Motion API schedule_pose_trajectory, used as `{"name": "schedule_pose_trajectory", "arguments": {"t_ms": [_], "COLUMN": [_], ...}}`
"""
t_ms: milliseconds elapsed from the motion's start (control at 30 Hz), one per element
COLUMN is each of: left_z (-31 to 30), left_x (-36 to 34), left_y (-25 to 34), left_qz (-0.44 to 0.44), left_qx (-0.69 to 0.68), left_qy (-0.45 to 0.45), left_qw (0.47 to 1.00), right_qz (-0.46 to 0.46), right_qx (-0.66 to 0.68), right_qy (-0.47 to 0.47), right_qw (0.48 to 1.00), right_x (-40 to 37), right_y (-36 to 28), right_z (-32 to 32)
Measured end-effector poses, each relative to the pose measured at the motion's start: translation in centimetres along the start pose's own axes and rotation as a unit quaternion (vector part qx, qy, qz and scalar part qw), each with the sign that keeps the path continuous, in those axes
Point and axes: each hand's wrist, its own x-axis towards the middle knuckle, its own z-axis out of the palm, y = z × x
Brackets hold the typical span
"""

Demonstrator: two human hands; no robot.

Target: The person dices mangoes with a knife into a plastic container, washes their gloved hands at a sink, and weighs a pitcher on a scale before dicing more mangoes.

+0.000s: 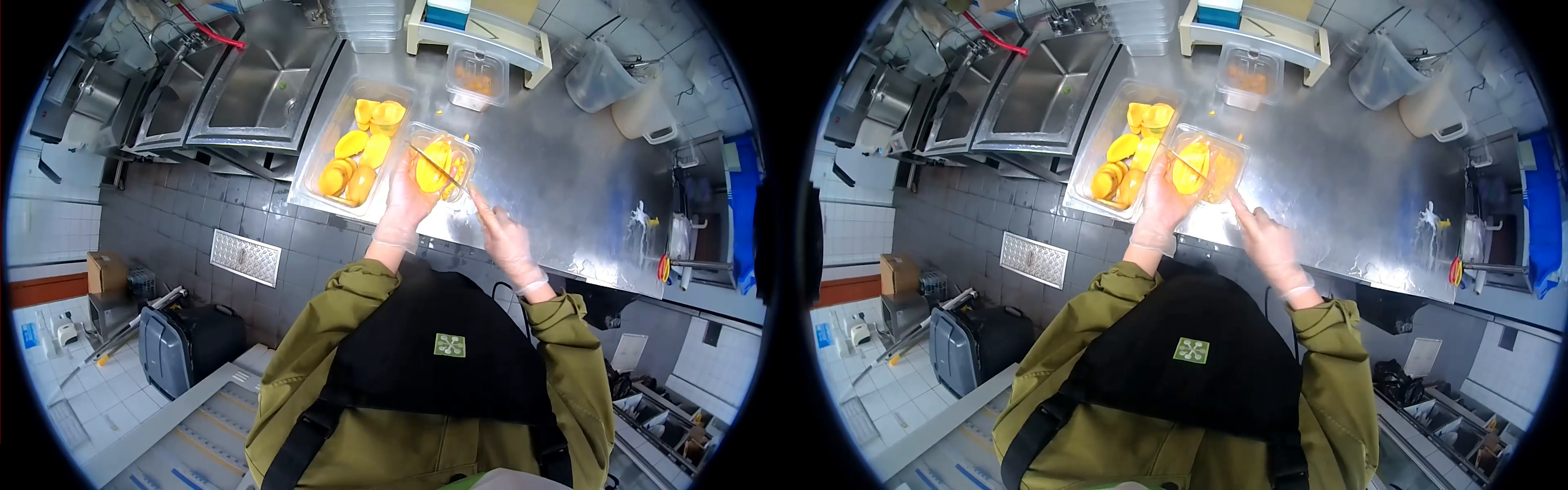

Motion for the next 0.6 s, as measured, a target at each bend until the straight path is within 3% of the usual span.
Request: {"name": "schedule_pose_trajectory", "arguments": {"t_ms": [200,400,600], "left_z": [-1.7,-0.5,-1.2], "left_x": [1.2,2.2,3.5], "left_y": [0.1,1.2,1.2], "left_qz": [-0.031,-0.025,-0.01], "left_qx": [0.001,-0.048,0.035], "left_qy": [-0.041,0.04,0.018], "left_qw": [0.999,0.998,0.999], "right_qz": [0.001,-0.005,0.021], "right_qx": [-0.01,0.013,0.015], "right_qy": [0.001,-0.011,-0.037], "right_qw": [1.0,1.0,0.999], "right_x": [0.9,2.2,3.0], "right_y": [-0.3,-1.3,-1.0], "right_z": [1.6,-0.2,2.1]}}
